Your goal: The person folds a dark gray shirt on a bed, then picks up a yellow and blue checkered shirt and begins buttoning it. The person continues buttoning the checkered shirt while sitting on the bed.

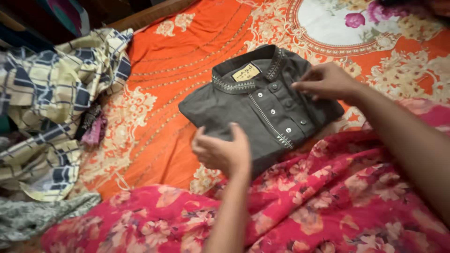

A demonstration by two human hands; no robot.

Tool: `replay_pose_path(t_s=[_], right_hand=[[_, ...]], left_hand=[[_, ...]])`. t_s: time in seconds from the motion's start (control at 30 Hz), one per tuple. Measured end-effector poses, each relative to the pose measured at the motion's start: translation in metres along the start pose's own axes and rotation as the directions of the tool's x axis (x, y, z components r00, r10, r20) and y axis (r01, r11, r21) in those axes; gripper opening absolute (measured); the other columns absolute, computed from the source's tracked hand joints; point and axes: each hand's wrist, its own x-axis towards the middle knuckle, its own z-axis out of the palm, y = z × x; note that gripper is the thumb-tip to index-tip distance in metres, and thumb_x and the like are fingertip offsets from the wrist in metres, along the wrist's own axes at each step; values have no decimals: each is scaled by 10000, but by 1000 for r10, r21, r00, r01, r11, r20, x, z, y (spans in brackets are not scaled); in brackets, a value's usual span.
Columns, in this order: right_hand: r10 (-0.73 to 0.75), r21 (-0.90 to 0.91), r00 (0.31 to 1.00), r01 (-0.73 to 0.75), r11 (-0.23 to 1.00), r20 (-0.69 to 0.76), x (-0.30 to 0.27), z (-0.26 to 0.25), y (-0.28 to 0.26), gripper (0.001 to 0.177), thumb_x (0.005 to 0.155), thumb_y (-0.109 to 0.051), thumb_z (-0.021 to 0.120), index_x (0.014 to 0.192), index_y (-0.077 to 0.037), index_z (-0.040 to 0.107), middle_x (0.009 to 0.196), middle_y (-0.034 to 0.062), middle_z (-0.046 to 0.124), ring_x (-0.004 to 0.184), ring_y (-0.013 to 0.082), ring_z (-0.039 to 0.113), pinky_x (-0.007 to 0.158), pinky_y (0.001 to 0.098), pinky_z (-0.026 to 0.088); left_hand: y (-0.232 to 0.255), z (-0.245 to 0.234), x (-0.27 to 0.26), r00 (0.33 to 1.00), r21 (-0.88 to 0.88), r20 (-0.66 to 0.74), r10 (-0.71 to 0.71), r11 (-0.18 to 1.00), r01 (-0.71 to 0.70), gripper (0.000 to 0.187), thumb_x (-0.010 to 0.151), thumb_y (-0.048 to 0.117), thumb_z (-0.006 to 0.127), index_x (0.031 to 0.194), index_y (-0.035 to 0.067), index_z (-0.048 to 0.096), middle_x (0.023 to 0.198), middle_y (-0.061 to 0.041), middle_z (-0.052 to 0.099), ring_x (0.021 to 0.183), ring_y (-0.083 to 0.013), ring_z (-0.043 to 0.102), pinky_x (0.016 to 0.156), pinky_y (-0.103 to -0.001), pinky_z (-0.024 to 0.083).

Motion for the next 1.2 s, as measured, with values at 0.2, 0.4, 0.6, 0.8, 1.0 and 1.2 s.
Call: replay_pose_path(t_s=[0.2, 0.4, 0.6, 0.8, 1.0, 1.2], right_hand=[[-390, -339, 915, 338, 878, -99, -24, 71, -47, 480, 800, -469, 822, 1041, -66, 718, 879, 109, 745, 782, 223, 726, 692, 368, 571], [-485, -398, 874, 446, 802, 1, -50, 144, -77, 425, 800, -429, 824, 914, -48, 673, 822, 134, 687, 764, 334, 673, 662, 450, 527], [-434, -383, 899, 381, 841, -58, -65, 144, -102, 330, 897, -405, 742, 882, -79, 694, 838, 108, 670, 802, 311, 674, 732, 444, 531], [-704, -495, 655, 532, 687, -274, -92, 133, -115, 487, 929, -387, 758, 1231, -40, 600, 1146, 177, 630, 1084, 370, 599, 944, 497, 471], [-591, -474, 806, 523, 708, 6, -97, 146, -97, 807, 866, -325, 688, 1536, -21, 355, 1484, 242, 492, 1333, 406, 476, 1108, 476, 388], [-621, -653, 762, 567, 502, 184, -106, 187, -59, 694, 940, -265, 534, 1544, -17, 301, 1592, 202, 345, 1486, 363, 294, 1192, 518, 198]], left_hand=[[-50, 30, 48, 990, -132, 143, -14, 991, 33, 696, 729, 500, 877, 1144, 10, 610, 1108, -192, 636, 1077, -354, 606, 963, -472, 465], [-38, 46, 78, 992, -39, 126, 29, 999, -24, 465, 776, 422, 837, 947, 15, 692, 891, -162, 696, 911, -349, 651, 830, -466, 495], [-3, 45, 92, 975, -378, 219, 44, 925, 43, 287, 933, 302, 707, 903, 20, 743, 825, -103, 748, 777, -242, 717, 729, -377, 532], [4, 110, 102, 813, -733, 566, -139, 367, 573, 254, 992, 228, 709, 1109, 2, 712, 930, -73, 661, 800, -148, 555, 698, -333, 482], [-97, 141, 114, 276, -269, 961, 31, -133, 954, 368, 925, 183, 490, 1231, 47, 640, 1284, -182, 674, 1171, -343, 667, 998, -544, 545], [-99, 157, 159, 296, -301, 953, 57, 113, 947, 361, 1048, 295, 546, 1266, 19, 626, 1337, -178, 647, 1201, -315, 633, 1094, -496, 482]])
